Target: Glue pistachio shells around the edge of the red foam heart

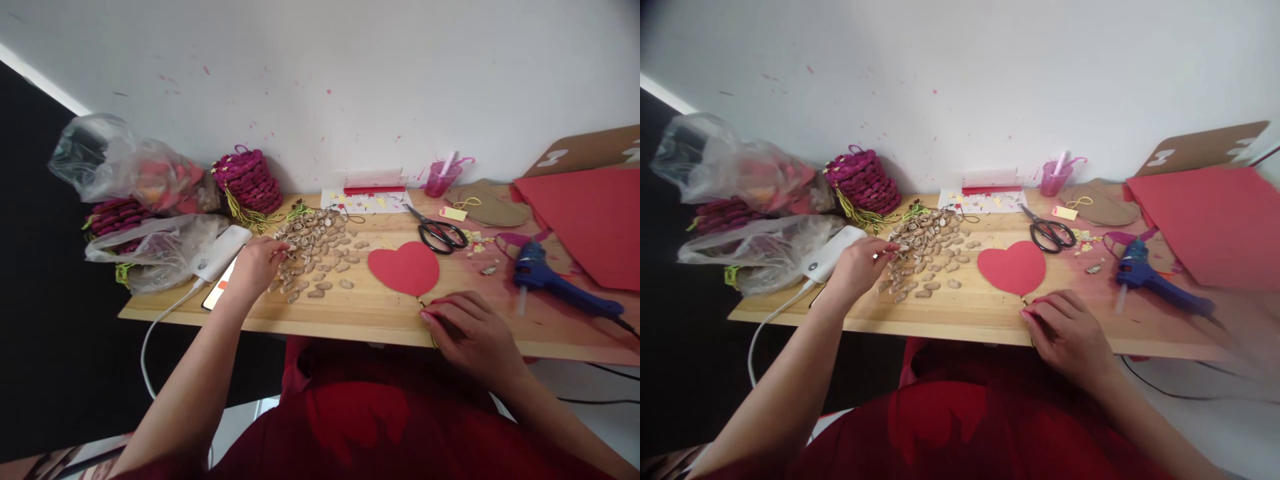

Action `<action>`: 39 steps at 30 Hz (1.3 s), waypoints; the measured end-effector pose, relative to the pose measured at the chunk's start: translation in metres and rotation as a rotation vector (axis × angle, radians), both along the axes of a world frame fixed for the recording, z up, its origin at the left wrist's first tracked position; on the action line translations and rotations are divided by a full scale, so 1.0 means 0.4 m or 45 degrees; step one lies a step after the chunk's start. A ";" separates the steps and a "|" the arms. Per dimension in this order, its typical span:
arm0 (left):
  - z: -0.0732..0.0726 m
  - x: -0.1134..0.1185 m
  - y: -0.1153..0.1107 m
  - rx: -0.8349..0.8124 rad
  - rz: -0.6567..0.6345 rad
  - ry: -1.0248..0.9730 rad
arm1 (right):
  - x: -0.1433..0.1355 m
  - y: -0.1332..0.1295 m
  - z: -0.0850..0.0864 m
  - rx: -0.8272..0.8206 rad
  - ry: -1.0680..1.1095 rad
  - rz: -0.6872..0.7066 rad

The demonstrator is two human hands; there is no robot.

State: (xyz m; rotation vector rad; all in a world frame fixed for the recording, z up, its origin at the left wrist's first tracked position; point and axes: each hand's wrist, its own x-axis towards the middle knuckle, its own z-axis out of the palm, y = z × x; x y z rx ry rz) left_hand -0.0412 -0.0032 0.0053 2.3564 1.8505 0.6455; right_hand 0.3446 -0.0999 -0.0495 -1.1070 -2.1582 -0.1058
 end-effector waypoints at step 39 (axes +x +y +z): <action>-0.013 0.129 -0.062 -0.740 -0.229 -1.090 | -0.005 -0.005 0.007 -0.057 0.048 0.001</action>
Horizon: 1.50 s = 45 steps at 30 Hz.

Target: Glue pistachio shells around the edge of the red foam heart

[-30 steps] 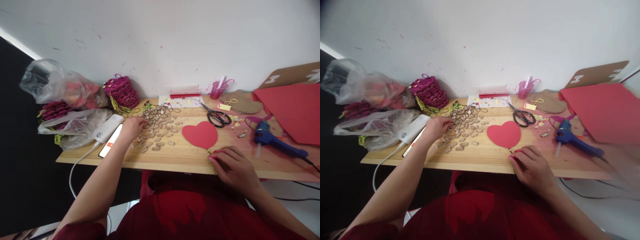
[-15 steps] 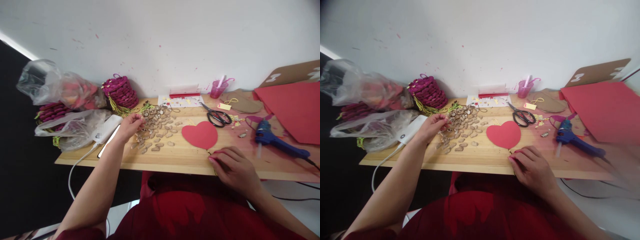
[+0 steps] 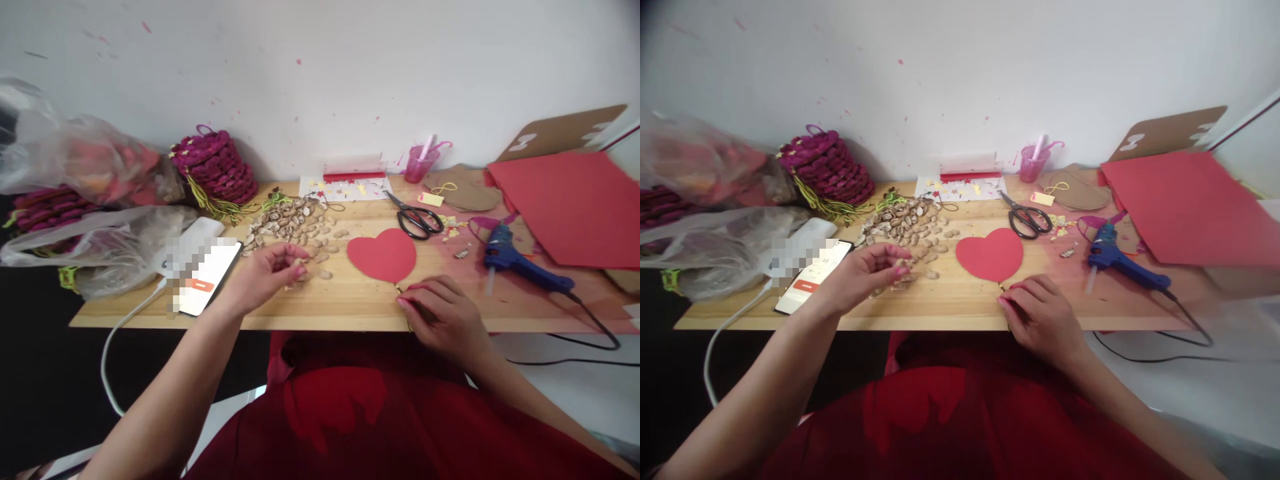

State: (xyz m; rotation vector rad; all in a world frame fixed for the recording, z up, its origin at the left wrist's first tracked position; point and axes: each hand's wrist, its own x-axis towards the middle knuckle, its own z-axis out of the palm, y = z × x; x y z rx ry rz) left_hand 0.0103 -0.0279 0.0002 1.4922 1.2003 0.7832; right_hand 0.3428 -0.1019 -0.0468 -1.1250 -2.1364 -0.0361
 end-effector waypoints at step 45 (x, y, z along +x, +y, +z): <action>-0.056 0.036 -0.072 0.802 -0.084 0.722 | -0.006 -0.001 0.008 -0.007 0.022 -0.027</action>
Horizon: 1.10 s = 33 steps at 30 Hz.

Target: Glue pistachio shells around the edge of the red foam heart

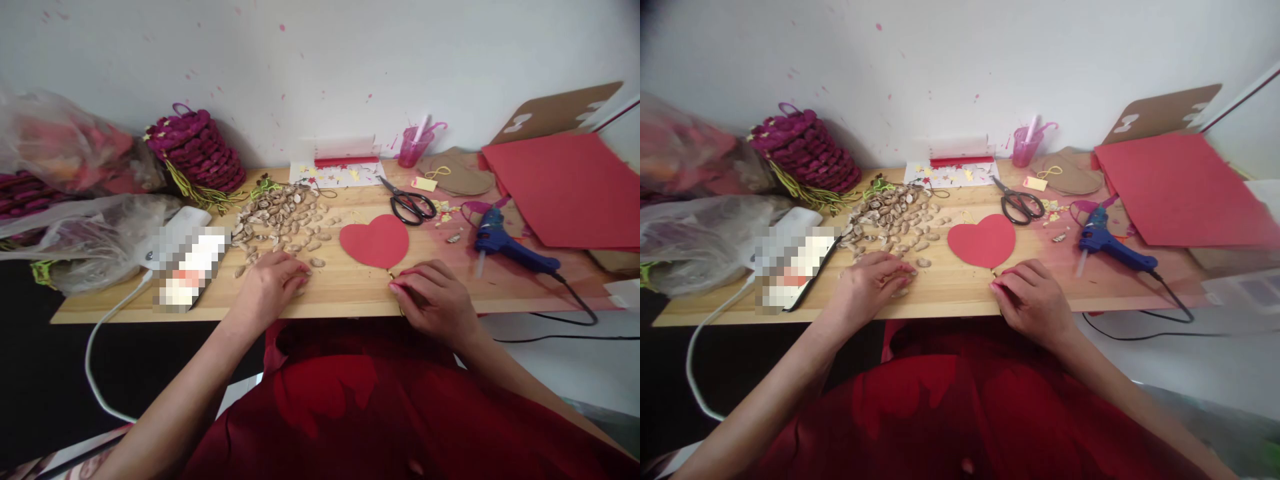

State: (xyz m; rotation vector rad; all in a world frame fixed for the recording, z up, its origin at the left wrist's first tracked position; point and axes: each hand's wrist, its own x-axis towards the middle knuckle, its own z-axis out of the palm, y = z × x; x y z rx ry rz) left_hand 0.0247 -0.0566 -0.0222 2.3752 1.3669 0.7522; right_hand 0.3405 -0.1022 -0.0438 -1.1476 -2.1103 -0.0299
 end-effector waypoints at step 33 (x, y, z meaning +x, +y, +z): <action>-0.038 0.020 -0.032 0.256 -0.239 0.028 | 0.003 -0.001 -0.004 -0.029 0.008 0.025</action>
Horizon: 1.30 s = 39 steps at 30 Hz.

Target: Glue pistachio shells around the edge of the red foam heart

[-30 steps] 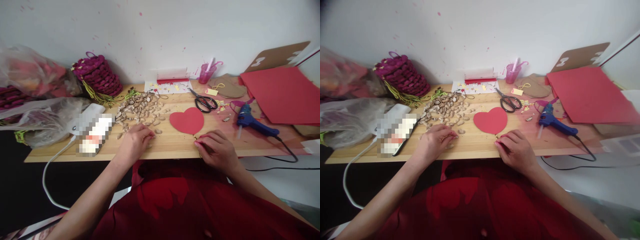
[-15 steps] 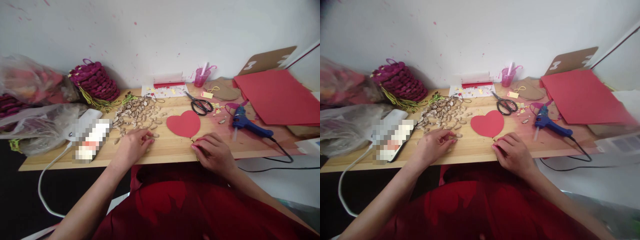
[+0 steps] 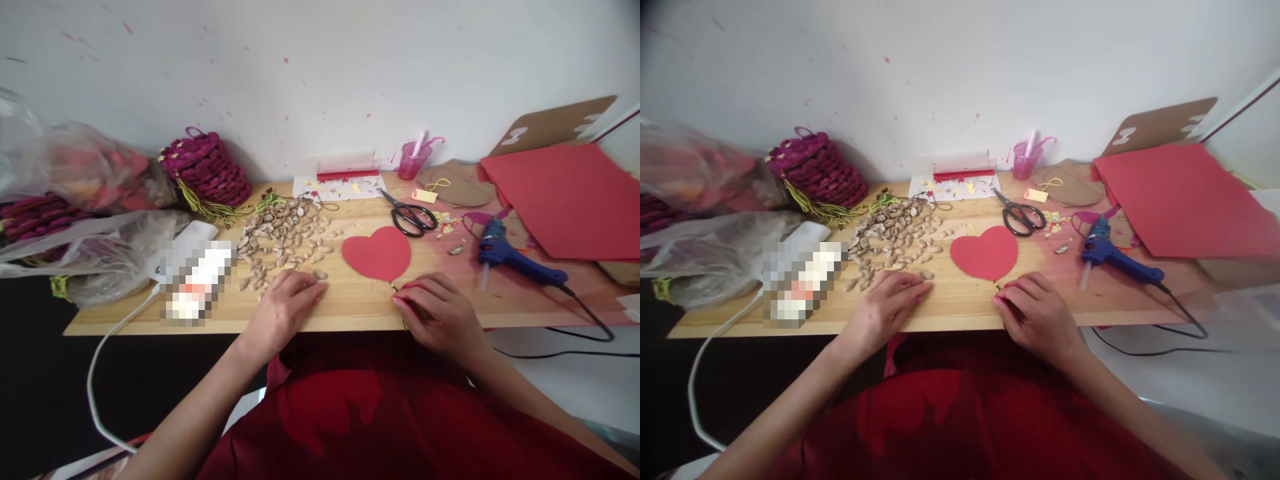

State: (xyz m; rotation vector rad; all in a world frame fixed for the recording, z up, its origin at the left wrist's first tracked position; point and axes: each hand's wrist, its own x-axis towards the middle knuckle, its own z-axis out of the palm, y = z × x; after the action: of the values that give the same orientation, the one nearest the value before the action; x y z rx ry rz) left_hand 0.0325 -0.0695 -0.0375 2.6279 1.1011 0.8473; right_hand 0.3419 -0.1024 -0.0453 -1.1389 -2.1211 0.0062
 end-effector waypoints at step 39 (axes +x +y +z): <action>0.027 -0.101 0.060 -0.180 0.489 -0.218 | 0.005 -0.025 0.031 -0.121 0.264 0.069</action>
State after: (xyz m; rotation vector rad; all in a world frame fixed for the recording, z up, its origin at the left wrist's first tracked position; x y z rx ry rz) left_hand -0.0080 -0.0453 -0.0267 2.2163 1.5783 0.9991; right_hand 0.3441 -0.1124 -0.0329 -1.0850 -1.9833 0.2429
